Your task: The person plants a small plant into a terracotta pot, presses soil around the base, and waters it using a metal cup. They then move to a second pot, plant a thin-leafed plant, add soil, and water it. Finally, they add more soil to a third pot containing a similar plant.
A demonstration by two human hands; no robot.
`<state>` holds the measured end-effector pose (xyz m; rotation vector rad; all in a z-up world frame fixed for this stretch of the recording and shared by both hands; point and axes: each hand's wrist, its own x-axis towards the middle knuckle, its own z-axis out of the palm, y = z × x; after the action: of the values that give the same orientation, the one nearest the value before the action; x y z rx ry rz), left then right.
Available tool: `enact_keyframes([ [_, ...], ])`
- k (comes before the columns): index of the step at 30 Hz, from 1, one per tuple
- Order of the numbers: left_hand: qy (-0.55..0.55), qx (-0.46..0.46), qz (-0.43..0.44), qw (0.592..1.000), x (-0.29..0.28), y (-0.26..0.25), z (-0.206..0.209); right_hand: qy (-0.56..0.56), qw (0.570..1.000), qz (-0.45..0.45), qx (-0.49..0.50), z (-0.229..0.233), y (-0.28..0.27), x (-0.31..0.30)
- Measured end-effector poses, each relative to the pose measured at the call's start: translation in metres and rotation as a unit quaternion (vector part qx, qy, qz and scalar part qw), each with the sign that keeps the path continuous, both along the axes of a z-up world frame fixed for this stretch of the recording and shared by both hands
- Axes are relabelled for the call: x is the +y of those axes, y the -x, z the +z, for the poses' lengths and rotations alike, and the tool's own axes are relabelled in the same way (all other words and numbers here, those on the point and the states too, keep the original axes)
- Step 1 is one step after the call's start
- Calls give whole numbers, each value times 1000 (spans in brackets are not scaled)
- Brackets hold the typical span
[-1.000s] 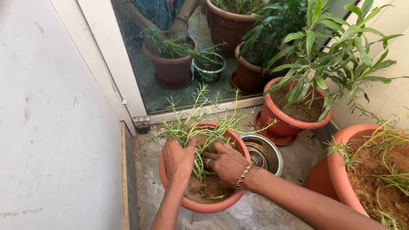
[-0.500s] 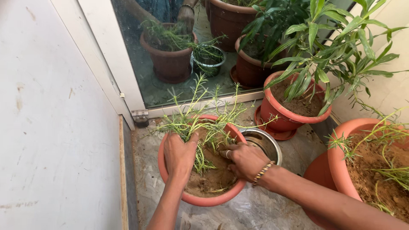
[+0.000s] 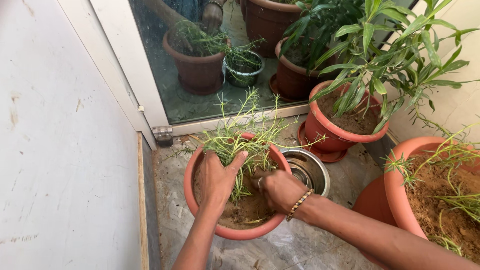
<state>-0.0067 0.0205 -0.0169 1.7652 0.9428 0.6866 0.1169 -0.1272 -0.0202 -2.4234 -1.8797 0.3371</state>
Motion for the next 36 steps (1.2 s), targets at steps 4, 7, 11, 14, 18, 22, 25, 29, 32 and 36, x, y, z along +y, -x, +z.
enact_keyframes([
  [4,20,58,-8,998,4,-1,-3,153,986,37,-60,4,3,-2],
  [7,32,74,-27,996,5,-2,-5,148,987,61,-15,13,-8,0],
  [11,6,43,-35,998,3,0,-10,105,983,49,-145,13,-34,15],
  [14,9,60,-52,997,5,1,-9,161,971,41,-171,6,-21,16],
  [18,19,16,-68,997,3,6,-1,221,968,36,-110,17,8,9],
  [22,-7,23,-55,998,2,12,4,150,989,-4,-1,28,14,8],
  [25,-48,5,-34,998,1,13,0,180,983,-47,-5,16,5,12],
  [29,-92,20,-6,996,-4,18,-8,-1,988,-2,-152,-4,-30,17],
  [32,-170,-8,0,985,-9,18,-8,-139,943,171,-248,-1,-39,10],
  [36,-225,104,-52,967,-11,14,1,37,989,78,-119,33,-38,4],
])
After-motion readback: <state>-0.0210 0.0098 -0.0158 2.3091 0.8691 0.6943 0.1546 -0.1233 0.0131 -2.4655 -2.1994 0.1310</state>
